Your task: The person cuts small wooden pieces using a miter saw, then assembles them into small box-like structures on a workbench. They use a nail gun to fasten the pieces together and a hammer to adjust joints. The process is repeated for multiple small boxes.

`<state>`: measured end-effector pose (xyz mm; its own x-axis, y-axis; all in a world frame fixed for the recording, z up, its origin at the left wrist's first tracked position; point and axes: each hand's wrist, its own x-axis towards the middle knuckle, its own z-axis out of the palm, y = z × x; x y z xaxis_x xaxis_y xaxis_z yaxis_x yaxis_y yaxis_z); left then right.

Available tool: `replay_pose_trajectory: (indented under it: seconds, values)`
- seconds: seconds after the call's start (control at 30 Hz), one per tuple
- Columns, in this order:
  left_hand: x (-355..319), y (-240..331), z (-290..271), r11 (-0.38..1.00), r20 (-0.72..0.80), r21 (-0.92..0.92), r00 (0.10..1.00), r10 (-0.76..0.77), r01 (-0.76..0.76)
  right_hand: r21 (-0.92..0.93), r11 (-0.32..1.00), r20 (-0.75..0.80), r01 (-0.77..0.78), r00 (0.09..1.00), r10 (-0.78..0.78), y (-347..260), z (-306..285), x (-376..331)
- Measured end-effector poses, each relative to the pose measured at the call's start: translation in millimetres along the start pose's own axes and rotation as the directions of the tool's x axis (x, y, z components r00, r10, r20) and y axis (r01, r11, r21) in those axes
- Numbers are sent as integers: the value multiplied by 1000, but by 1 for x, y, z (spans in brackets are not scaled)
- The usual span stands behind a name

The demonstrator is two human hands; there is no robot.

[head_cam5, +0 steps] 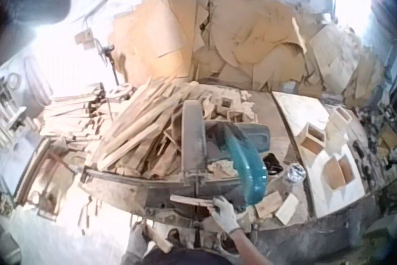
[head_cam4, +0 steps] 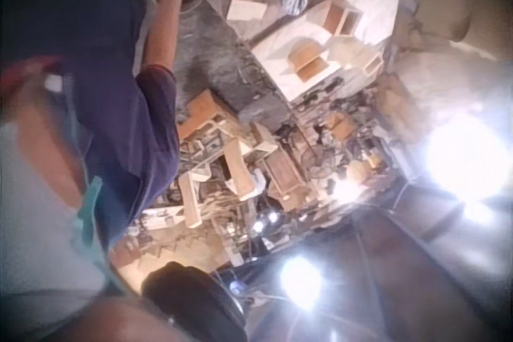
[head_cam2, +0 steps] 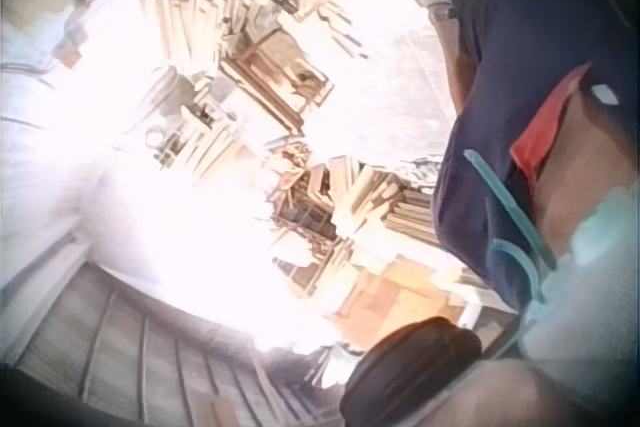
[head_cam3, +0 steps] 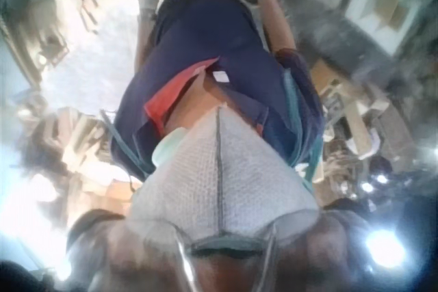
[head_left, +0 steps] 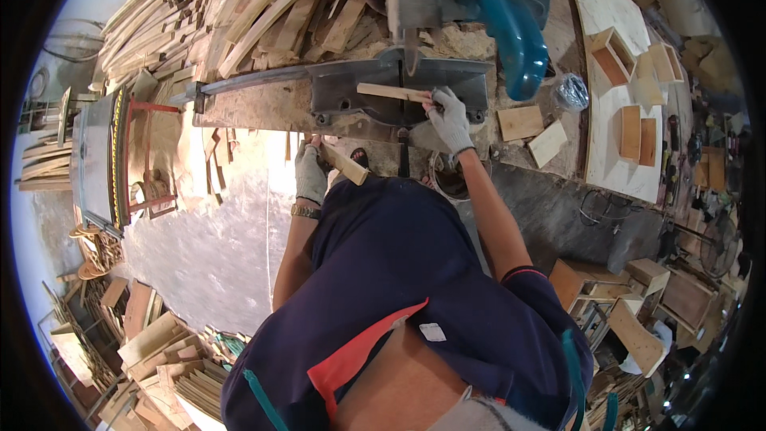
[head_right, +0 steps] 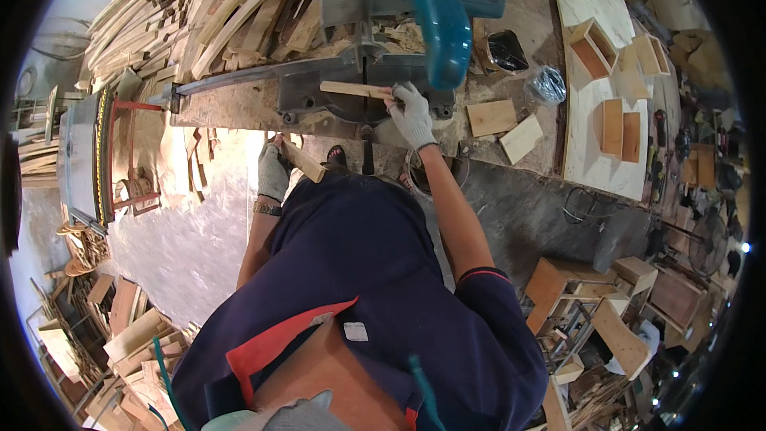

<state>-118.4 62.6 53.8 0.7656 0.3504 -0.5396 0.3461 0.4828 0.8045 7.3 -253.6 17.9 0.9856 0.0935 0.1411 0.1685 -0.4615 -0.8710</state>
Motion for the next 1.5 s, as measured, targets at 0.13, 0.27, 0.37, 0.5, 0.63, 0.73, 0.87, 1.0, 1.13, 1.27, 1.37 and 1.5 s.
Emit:
replay_pose_trajectory:
  seconds: [0.13, 0.27, 0.37, 0.5, 0.63, 0.73, 0.87, 1.0, 1.13, 1.27, 1.37, 1.5]
  values:
    - [6, -8, -20, 991, -65, -135, 998, -22, 13, -244, 969, -140, -45, 990, 11, -19, 24, 27]
    - [9, -13, -31, 960, -100, -277, 992, -73, 42, -246, 892, -285, -379, 908, 308, -51, 41, 27]
    - [17, -19, -37, 944, -58, -321, 993, -102, 78, -317, 910, -115, -267, 963, 242, -13, 61, 24]
    - [23, -27, -34, 936, -43, -347, 996, -77, 57, -465, 881, 239, -82, 947, 214, -51, 68, 38]
    - [29, -18, -11, 938, 30, -341, 998, -56, 63, -362, 922, 254, -137, 937, 239, -50, 73, 56]
    - [41, -13, 13, 939, 72, -339, 997, -34, 57, -198, 960, 300, -196, 921, 250, -35, 72, 54]
    - [59, -6, 47, 970, 83, -241, 996, -23, 42, 332, 872, 226, -358, 928, 295, -7, 60, 45]
    - [79, -15, 74, 973, 82, -231, 996, 19, 1, 576, 680, 308, -454, 891, 333, -6, 38, 35]
    - [84, -20, 91, 970, 78, -241, 997, 26, -7, 558, 720, 212, -412, 910, 356, -12, 42, 29]
    - [89, -19, 105, 978, 53, -198, 996, 70, -58, 625, 662, 88, -415, 879, 469, -19, 48, 33]
    - [98, -22, 115, 987, 52, -134, 994, 100, -93, 708, 555, 69, -437, 825, 561, -5, 48, 39]
    - [101, -26, 115, 983, 4, -64, 985, 175, -174, 700, 552, 118, -452, 836, 535, 1, 46, 34]
